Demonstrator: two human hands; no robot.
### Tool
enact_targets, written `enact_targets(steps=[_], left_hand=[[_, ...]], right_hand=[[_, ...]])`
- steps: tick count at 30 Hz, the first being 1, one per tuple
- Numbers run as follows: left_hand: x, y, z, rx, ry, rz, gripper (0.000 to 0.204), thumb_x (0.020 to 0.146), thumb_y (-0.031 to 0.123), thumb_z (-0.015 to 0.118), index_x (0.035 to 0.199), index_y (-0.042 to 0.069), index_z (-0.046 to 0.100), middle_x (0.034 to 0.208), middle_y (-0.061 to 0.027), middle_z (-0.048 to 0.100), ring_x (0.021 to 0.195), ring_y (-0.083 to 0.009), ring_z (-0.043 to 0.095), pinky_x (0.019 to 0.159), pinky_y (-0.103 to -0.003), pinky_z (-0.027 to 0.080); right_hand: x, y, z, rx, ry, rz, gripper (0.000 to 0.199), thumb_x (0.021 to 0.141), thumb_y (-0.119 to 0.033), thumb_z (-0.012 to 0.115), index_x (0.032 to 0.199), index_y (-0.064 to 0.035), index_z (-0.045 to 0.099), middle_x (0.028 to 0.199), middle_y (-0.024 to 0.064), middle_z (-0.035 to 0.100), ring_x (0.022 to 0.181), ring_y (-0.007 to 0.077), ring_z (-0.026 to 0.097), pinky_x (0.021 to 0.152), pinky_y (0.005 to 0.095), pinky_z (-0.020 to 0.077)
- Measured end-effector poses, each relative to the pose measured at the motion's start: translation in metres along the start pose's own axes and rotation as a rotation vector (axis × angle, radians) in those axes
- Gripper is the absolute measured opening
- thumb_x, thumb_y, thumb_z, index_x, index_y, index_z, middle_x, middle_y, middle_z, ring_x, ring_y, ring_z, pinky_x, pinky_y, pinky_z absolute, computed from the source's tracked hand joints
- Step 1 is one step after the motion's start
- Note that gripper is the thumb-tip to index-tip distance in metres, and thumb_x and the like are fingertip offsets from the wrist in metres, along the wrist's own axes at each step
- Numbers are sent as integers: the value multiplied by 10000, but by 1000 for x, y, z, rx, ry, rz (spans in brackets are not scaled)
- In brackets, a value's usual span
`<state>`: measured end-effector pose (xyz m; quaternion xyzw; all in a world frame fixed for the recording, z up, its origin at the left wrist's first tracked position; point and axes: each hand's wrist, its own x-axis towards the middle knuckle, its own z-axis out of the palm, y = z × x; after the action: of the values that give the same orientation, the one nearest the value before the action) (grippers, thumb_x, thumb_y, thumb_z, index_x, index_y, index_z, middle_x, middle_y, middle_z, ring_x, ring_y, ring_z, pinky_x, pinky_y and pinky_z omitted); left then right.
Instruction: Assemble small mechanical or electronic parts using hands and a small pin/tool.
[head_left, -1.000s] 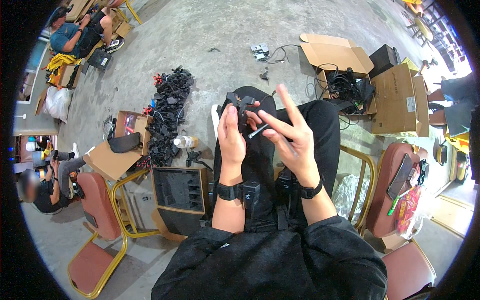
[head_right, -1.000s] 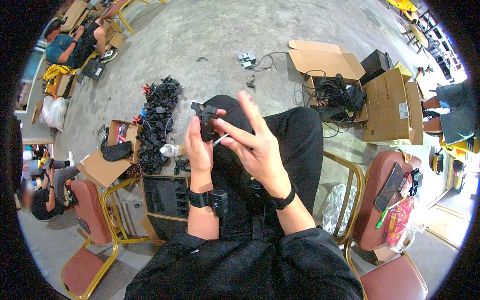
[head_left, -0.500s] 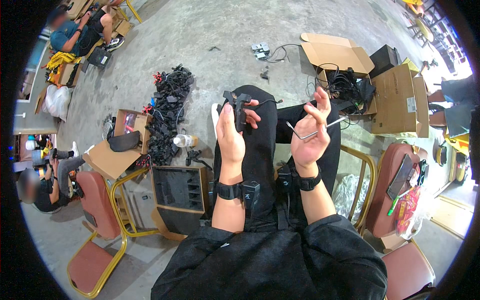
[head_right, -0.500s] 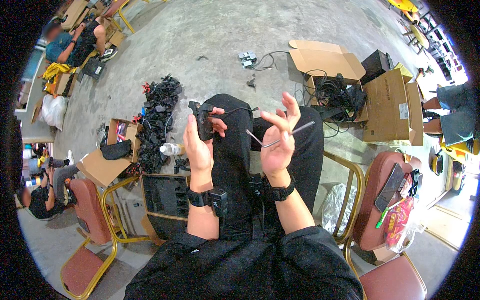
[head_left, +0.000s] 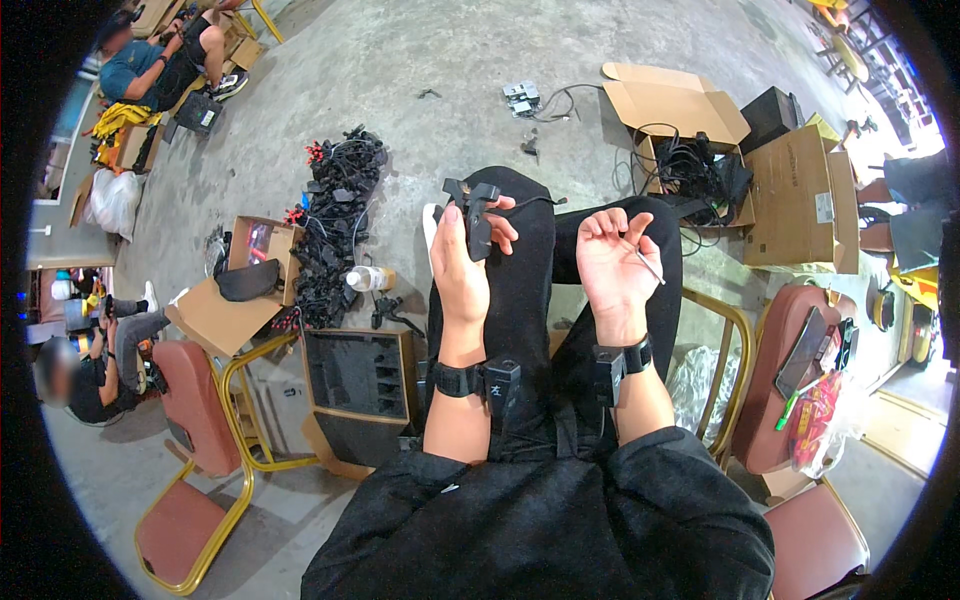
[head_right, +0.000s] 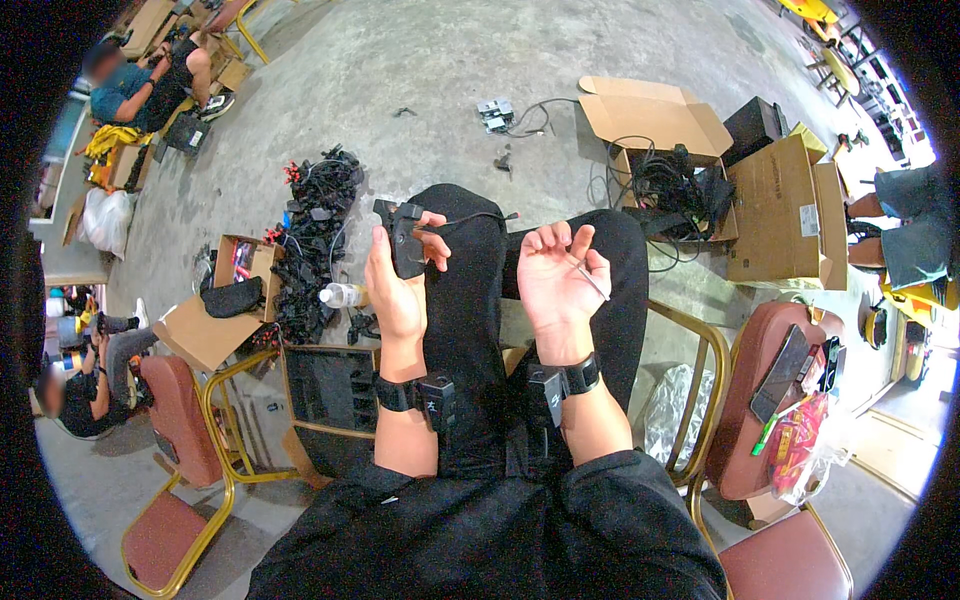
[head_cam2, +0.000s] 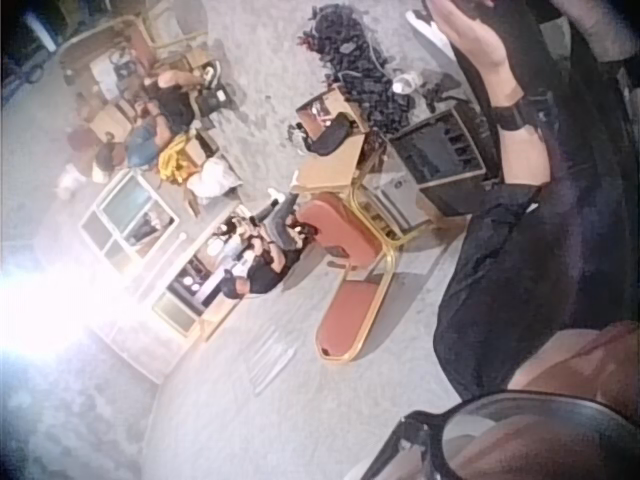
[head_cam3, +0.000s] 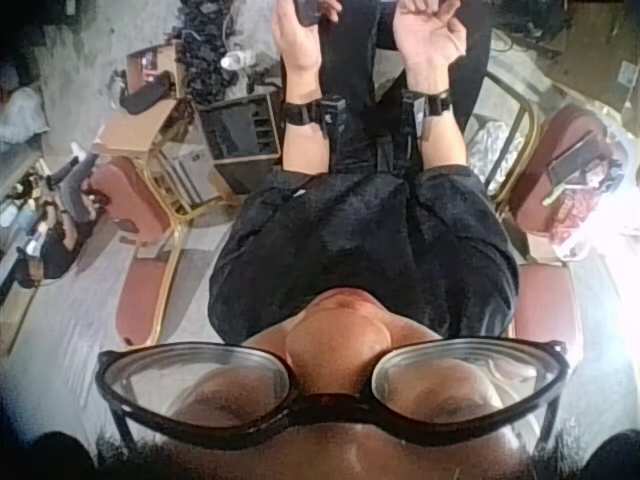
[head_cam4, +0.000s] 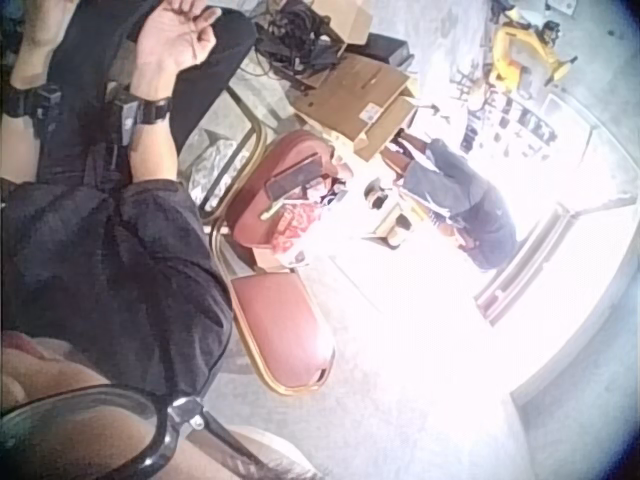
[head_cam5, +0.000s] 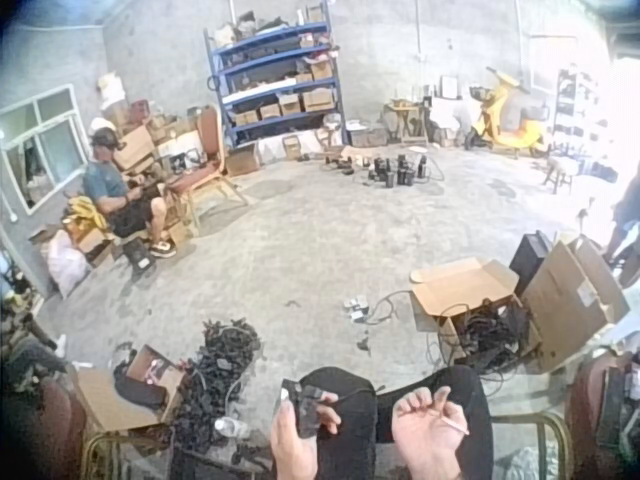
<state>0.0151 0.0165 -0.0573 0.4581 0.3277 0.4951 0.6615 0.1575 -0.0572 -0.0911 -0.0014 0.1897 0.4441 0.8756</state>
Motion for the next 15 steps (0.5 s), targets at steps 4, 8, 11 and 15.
enact_targets(steps=[4, 8, 11, 15], left_hand=[[0, 0, -1, -22, 13, -4, 527, 1021, 387, 278, 1062, -29, 600, 1001, -167, 644, 717, -181, 593, 603, -302, 451], [0, 0, -1, -44, 17, -15, 524, 1014, 390, 291, 1046, -29, 605, 996, -169, 645, 704, -186, 590, 595, -307, 446], [1, -1, -1, -45, 14, -6, 520, 1011, 387, 296, 1041, -28, 607, 989, -169, 645, 699, -188, 589, 591, -308, 445], [2, -2, -1, -44, 22, -6, 518, 1011, 383, 294, 1036, -29, 607, 984, -168, 644, 696, -187, 586, 586, -310, 443]], right_hand=[[1, -3, -10, -82, -57, 21, 270, 722, -249, 474, 886, -127, 651, 818, 53, 492, 785, 211, 447, 730, 337, 373], [1, -8, -13, -201, 85, 1, 429, 702, -277, 478, 1077, -151, 642, 1075, 69, 614, 903, 224, 529, 794, 341, 401], [3, -8, -10, -290, 83, -6, 614, 705, -285, 463, 1302, -177, 556, 1277, 77, 569, 1051, 230, 543, 887, 342, 408], [6, -9, -8, -223, 73, -30, 678, 718, -235, 439, 1393, -196, 479, 1337, 108, 523, 1121, 274, 515, 973, 393, 389]])
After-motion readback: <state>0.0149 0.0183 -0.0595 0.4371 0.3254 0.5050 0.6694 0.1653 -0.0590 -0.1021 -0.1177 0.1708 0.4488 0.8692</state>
